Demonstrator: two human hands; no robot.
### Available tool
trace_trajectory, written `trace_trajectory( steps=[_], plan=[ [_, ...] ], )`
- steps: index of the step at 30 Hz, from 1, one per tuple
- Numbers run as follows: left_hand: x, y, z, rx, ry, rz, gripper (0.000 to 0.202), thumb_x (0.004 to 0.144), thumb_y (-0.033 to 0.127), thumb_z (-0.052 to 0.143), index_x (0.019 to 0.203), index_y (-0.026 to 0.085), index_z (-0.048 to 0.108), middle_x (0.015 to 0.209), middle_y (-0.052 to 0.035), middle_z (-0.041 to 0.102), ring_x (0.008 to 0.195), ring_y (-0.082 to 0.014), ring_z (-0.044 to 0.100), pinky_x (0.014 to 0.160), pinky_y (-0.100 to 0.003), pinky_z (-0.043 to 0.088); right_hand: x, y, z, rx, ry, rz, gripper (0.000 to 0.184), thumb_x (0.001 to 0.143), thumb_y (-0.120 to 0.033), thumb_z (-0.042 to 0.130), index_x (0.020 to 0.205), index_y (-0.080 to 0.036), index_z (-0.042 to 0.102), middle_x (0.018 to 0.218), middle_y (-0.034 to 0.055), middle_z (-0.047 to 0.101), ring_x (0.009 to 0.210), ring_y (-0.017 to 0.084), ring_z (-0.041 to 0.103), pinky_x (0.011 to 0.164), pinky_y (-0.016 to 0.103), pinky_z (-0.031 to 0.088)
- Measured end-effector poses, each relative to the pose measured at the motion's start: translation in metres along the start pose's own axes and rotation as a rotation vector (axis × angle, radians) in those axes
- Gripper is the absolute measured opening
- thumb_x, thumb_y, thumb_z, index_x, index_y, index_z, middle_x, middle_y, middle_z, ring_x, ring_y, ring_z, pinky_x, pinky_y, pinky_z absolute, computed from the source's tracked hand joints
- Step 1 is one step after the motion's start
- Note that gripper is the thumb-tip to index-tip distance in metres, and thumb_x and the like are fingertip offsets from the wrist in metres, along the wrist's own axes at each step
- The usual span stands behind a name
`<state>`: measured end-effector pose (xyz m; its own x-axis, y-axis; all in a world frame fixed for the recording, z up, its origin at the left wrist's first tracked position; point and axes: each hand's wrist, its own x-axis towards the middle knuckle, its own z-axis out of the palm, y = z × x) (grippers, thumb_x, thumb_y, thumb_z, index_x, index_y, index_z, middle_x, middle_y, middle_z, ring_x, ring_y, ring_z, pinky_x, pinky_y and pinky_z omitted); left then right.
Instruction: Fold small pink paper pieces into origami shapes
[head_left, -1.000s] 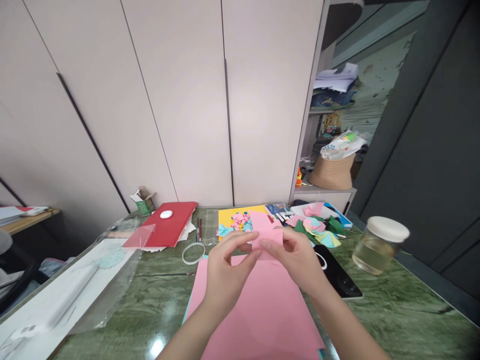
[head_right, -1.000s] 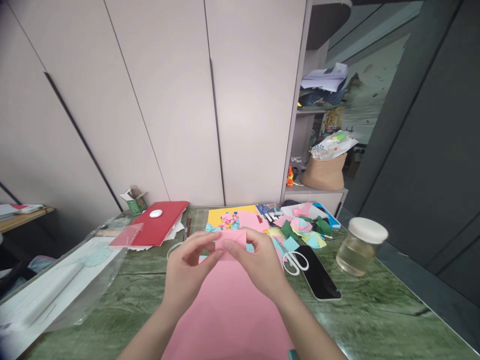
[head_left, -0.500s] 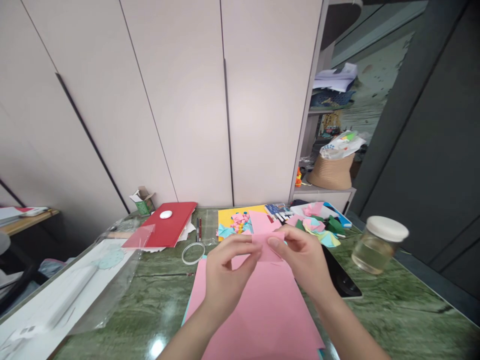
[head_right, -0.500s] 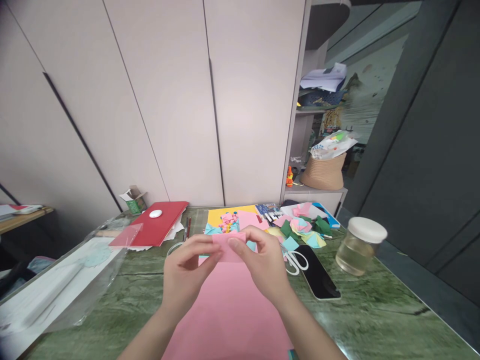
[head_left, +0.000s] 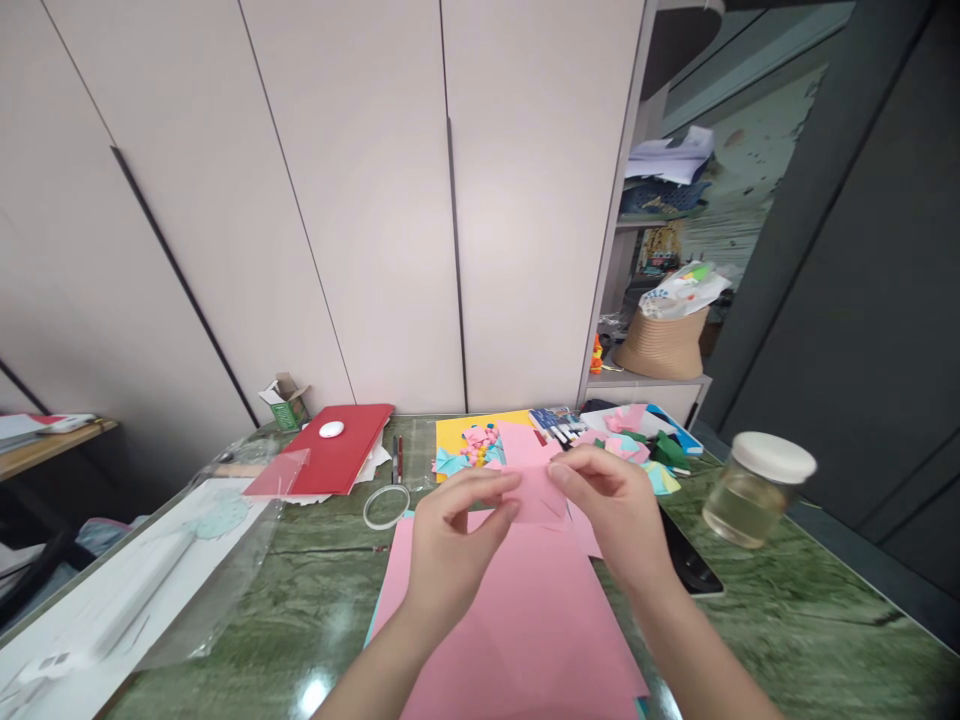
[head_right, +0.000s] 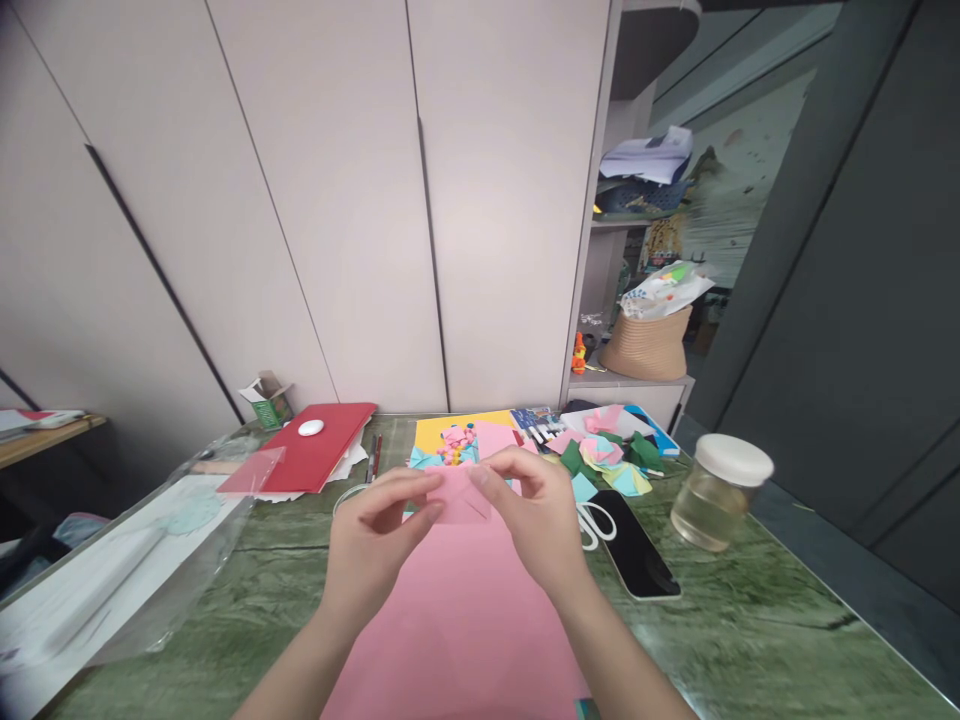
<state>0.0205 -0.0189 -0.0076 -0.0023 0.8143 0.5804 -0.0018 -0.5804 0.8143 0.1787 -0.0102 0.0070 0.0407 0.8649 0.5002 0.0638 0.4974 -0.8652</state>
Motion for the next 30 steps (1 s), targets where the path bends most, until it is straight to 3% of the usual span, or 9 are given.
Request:
trace_trajectory(
  steps=[9, 15, 19, 25, 30],
  plan=[
    [0.003, 0.0, 0.002, -0.07, 0.008, -0.091, 0.024, 0.067, 0.007, 0.069, 0.085, 0.022, 0.075, 0.083, -0.0041, 0.068, 0.071, -0.0126, 0.058, 0.072, -0.026, 0.051, 0.001, 0.012, 0.005, 0.065, 0.047, -0.022, 0.028, 0.083, -0.034, 0.058, 0.06, -0.019, 0.049, 0.058, -0.0041, 0.043, 0.057, 0.012, 0.039, 0.055, 0.023, 0.034],
    [0.005, 0.0, 0.001, -0.068, 0.007, -0.138, 0.023, 0.067, 0.008, 0.068, 0.086, 0.021, 0.074, 0.084, -0.004, 0.066, 0.071, -0.0122, 0.058, 0.073, -0.026, 0.051, 0.002, 0.005, 0.008, 0.055, -0.213, 0.058, 0.02, 0.078, -0.035, 0.063, 0.069, -0.018, 0.059, 0.07, -0.0004, 0.057, 0.068, 0.015, 0.052, 0.063, 0.025, 0.041],
    [0.007, 0.001, -0.001, -0.022, -0.049, -0.146, 0.024, 0.07, 0.011, 0.067, 0.091, 0.021, 0.072, 0.083, -0.004, 0.066, 0.071, -0.0131, 0.058, 0.072, -0.028, 0.051, 0.001, 0.003, 0.008, 0.048, -0.175, 0.127, 0.021, 0.08, -0.036, 0.061, 0.073, -0.017, 0.065, 0.074, 0.0024, 0.064, 0.071, 0.017, 0.057, 0.065, 0.028, 0.045],
    [0.009, 0.005, -0.011, -0.007, -0.167, -0.137, 0.014, 0.08, 0.018, 0.06, 0.085, 0.022, 0.072, 0.079, -0.0038, 0.067, 0.076, -0.0165, 0.062, 0.072, -0.029, 0.05, 0.004, 0.005, 0.001, 0.005, -0.12, 0.132, 0.026, 0.077, -0.04, 0.063, 0.066, -0.016, 0.064, 0.067, 0.0026, 0.062, 0.065, 0.017, 0.056, 0.058, 0.027, 0.045],
    [0.009, 0.003, -0.01, -0.005, -0.165, -0.103, 0.013, 0.08, 0.02, 0.06, 0.085, 0.022, 0.072, 0.079, -0.0036, 0.068, 0.076, -0.0165, 0.062, 0.071, -0.029, 0.05, 0.005, 0.007, 0.002, -0.015, -0.136, 0.142, 0.027, 0.079, -0.039, 0.061, 0.064, -0.016, 0.06, 0.067, 0.0019, 0.06, 0.066, 0.016, 0.055, 0.059, 0.028, 0.044]
  ],
)
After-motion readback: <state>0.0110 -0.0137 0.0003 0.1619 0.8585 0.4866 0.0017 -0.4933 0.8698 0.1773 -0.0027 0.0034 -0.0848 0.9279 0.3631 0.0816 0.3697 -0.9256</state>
